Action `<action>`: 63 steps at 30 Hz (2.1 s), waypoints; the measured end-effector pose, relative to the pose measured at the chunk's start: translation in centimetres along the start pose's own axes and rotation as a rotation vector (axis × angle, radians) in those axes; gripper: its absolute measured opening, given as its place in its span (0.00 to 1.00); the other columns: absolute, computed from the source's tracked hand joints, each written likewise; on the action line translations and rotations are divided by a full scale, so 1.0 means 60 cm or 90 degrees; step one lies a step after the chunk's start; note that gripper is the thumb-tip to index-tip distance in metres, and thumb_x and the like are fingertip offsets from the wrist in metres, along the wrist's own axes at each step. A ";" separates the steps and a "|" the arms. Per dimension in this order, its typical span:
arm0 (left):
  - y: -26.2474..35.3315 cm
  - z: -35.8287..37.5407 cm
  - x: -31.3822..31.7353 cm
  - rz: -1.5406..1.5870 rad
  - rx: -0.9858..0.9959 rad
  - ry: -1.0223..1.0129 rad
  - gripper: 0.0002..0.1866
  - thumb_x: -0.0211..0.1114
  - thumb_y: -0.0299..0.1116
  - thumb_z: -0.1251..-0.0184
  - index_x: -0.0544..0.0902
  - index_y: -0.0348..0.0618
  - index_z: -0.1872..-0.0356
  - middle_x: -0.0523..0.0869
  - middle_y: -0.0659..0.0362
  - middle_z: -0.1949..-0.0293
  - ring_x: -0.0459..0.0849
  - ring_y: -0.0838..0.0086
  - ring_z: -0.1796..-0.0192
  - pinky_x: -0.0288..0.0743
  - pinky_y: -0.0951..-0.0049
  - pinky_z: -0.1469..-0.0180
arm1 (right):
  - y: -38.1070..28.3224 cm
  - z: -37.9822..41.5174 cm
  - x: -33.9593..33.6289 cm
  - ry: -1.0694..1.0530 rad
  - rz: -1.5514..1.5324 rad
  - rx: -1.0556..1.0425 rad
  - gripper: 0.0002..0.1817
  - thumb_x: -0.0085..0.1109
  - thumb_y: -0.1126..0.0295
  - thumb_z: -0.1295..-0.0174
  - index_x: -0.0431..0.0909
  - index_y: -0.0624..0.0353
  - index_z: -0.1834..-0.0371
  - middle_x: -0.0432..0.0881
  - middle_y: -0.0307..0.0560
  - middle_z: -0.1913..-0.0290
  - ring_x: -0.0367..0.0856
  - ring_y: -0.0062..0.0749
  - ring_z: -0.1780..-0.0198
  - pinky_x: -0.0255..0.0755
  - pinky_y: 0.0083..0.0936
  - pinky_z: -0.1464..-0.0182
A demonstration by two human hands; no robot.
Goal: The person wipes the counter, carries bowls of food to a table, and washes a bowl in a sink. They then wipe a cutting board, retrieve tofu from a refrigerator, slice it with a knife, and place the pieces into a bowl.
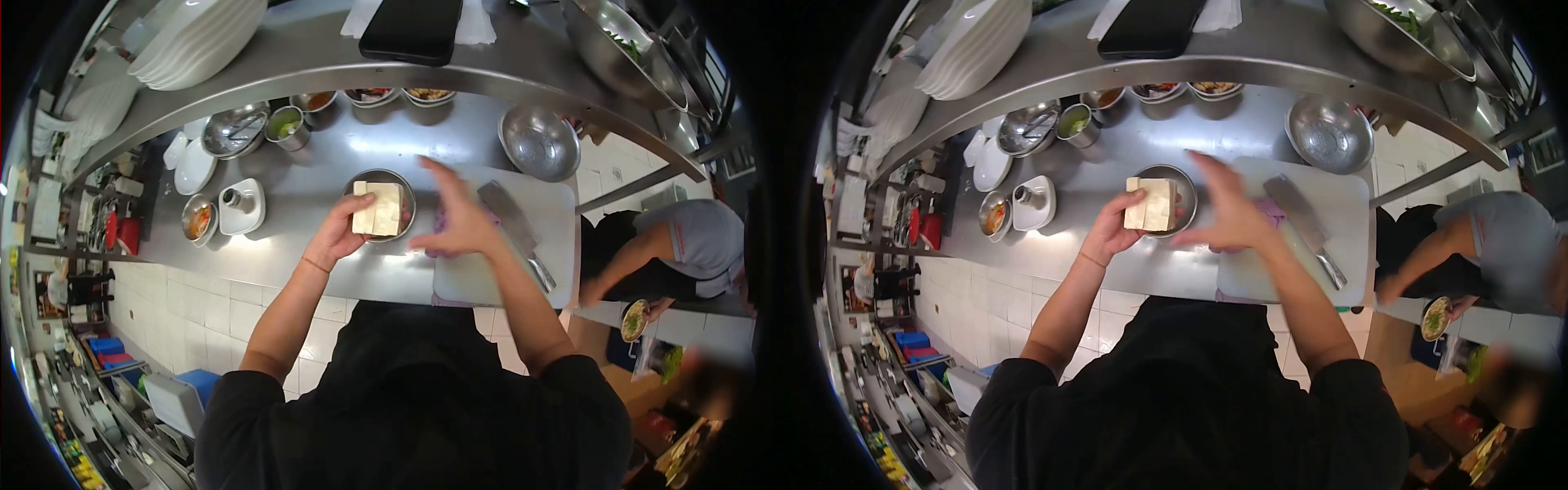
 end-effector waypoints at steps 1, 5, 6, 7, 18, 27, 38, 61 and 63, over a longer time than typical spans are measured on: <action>-0.004 -0.003 -0.028 0.013 0.010 -0.006 0.26 0.60 0.33 0.32 0.68 0.30 0.36 0.77 0.43 0.41 0.81 0.52 0.42 0.76 0.58 0.38 | 0.049 0.029 -0.039 0.006 0.064 0.091 0.50 0.79 0.52 0.60 0.65 0.64 0.34 0.69 0.62 0.36 0.68 0.52 0.34 0.63 0.40 0.34; -0.013 0.004 -0.060 -0.053 0.063 -0.026 0.30 0.62 0.30 0.35 0.64 0.30 0.34 0.75 0.41 0.39 0.77 0.50 0.38 0.76 0.53 0.38 | 0.237 0.246 -0.159 -0.064 0.550 0.469 0.40 0.73 0.55 0.51 0.62 0.64 0.40 0.78 0.65 0.54 0.79 0.55 0.50 0.70 0.40 0.45; -0.017 0.003 -0.069 -0.045 0.060 -0.026 0.30 0.62 0.30 0.35 0.64 0.30 0.34 0.75 0.41 0.39 0.77 0.50 0.38 0.76 0.53 0.38 | 0.252 0.274 -0.171 -0.070 0.554 0.474 0.40 0.73 0.55 0.51 0.62 0.64 0.40 0.78 0.65 0.54 0.79 0.55 0.50 0.70 0.40 0.45; -0.022 0.000 -0.079 -0.060 0.050 -0.021 0.27 0.62 0.28 0.35 0.67 0.31 0.36 0.77 0.43 0.42 0.79 0.52 0.40 0.78 0.55 0.40 | 0.281 0.301 -0.158 -0.123 0.421 0.477 0.36 0.70 0.59 0.49 0.61 0.63 0.42 0.78 0.67 0.54 0.78 0.58 0.50 0.71 0.40 0.47; -0.028 -0.003 -0.104 -0.073 0.020 0.018 0.25 0.65 0.23 0.39 0.71 0.33 0.39 0.82 0.46 0.48 0.84 0.58 0.46 0.81 0.59 0.44 | 0.141 0.237 -0.109 0.159 0.244 0.272 0.14 0.57 0.72 0.43 0.69 0.61 0.55 0.79 0.58 0.76 0.79 0.61 0.72 0.71 0.50 0.69; -0.013 0.003 -0.110 -0.207 0.052 0.050 0.24 0.70 0.19 0.46 0.76 0.33 0.46 0.85 0.53 0.52 0.85 0.69 0.50 0.80 0.70 0.46 | -0.001 0.094 0.032 -0.147 0.416 -0.085 0.07 0.58 0.70 0.42 0.69 0.56 0.66 0.78 0.44 0.74 0.80 0.41 0.74 0.73 0.35 0.73; 0.000 0.008 -0.138 -0.186 0.063 0.063 0.24 0.70 0.15 0.48 0.77 0.36 0.47 0.84 0.57 0.52 0.84 0.71 0.49 0.79 0.70 0.44 | 0.006 0.058 0.056 -0.173 0.443 -0.137 0.09 0.61 0.68 0.44 0.70 0.55 0.66 0.77 0.41 0.75 0.80 0.38 0.75 0.74 0.35 0.74; -0.009 0.007 -0.152 -0.139 -0.041 0.112 0.23 0.70 0.23 0.43 0.76 0.32 0.46 0.84 0.51 0.52 0.86 0.67 0.51 0.81 0.66 0.48 | 0.107 0.016 0.126 -0.315 0.350 0.042 0.10 0.54 0.65 0.37 0.68 0.59 0.60 0.82 0.49 0.72 0.81 0.50 0.74 0.75 0.44 0.74; -0.016 0.008 -0.166 -0.107 -0.063 0.100 0.22 0.69 0.23 0.42 0.76 0.31 0.46 0.84 0.51 0.52 0.86 0.66 0.50 0.81 0.66 0.47 | 0.124 0.013 0.130 -0.362 0.321 0.110 0.11 0.53 0.65 0.36 0.68 0.60 0.59 0.81 0.51 0.73 0.80 0.50 0.75 0.74 0.44 0.74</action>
Point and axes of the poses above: each hand's wrist, its own z-axis away from the middle knuckle, its own x-axis out of the palm, y = z × x, the point moved 7 cm from there along -z, towards the middle knuckle
